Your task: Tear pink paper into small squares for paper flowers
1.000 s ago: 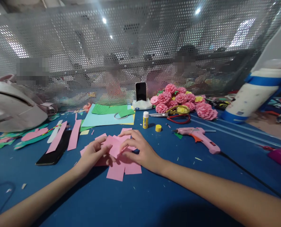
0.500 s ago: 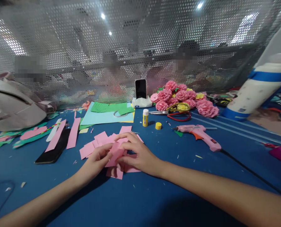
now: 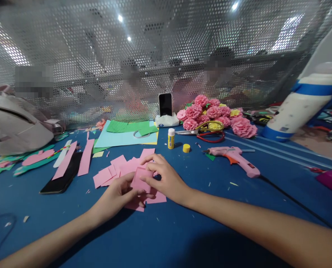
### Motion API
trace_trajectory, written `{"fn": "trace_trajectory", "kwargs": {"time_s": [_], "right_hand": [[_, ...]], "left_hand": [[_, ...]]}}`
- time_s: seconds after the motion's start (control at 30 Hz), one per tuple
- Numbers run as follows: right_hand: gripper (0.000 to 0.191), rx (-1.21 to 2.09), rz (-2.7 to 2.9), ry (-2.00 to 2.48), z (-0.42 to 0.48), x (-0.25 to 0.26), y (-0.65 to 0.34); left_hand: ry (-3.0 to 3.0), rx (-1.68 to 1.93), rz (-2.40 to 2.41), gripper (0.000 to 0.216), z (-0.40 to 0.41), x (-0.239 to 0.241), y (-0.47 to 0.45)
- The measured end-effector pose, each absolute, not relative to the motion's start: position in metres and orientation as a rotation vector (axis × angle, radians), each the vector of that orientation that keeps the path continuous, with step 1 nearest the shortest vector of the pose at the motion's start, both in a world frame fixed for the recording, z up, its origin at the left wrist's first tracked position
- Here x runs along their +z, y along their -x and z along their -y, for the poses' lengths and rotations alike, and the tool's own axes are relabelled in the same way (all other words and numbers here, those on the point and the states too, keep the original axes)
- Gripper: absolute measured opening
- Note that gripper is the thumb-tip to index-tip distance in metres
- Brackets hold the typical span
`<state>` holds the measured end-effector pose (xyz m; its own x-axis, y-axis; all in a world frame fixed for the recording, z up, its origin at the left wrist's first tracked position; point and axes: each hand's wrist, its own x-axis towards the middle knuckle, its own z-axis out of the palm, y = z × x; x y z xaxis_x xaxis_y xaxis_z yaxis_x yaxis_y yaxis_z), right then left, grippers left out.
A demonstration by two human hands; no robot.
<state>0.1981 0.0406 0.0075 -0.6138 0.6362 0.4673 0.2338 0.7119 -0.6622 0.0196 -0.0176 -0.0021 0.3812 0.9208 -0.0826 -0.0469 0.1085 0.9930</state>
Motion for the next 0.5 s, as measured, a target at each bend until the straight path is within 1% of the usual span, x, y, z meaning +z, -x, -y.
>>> {"fn": "trace_trajectory", "kwargs": {"time_s": [0.17, 0.27, 0.37, 0.43, 0.5], "right_hand": [[0.015, 0.705, 2.202, 0.646, -0.0385, 0.0075, -0.1974], [0.006, 0.790, 2.154, 0.672, -0.0371, 0.0054, -0.1972], [0.023, 0.905, 2.085, 0.703, -0.0368, 0.0036, -0.1973], [0.024, 0.951, 2.058, 0.712, -0.0376, 0.0033, -0.1973], [0.020, 0.994, 2.043, 0.727, -0.0391, 0.0037, -0.1971]], "left_hand": [[-1.212, 0.887, -0.901, 0.025, 0.0189, -0.0047, -0.0224], [-1.208, 0.898, -0.880, 0.025, 0.0191, -0.0039, -0.0239], [-1.237, 0.921, -0.867, 0.028, 0.0183, -0.0024, -0.0243], [-1.268, 0.949, -0.846, 0.030, 0.0172, -0.0017, -0.0238], [-1.284, 0.974, -0.831, 0.031, 0.0157, -0.0019, -0.0228]]}}
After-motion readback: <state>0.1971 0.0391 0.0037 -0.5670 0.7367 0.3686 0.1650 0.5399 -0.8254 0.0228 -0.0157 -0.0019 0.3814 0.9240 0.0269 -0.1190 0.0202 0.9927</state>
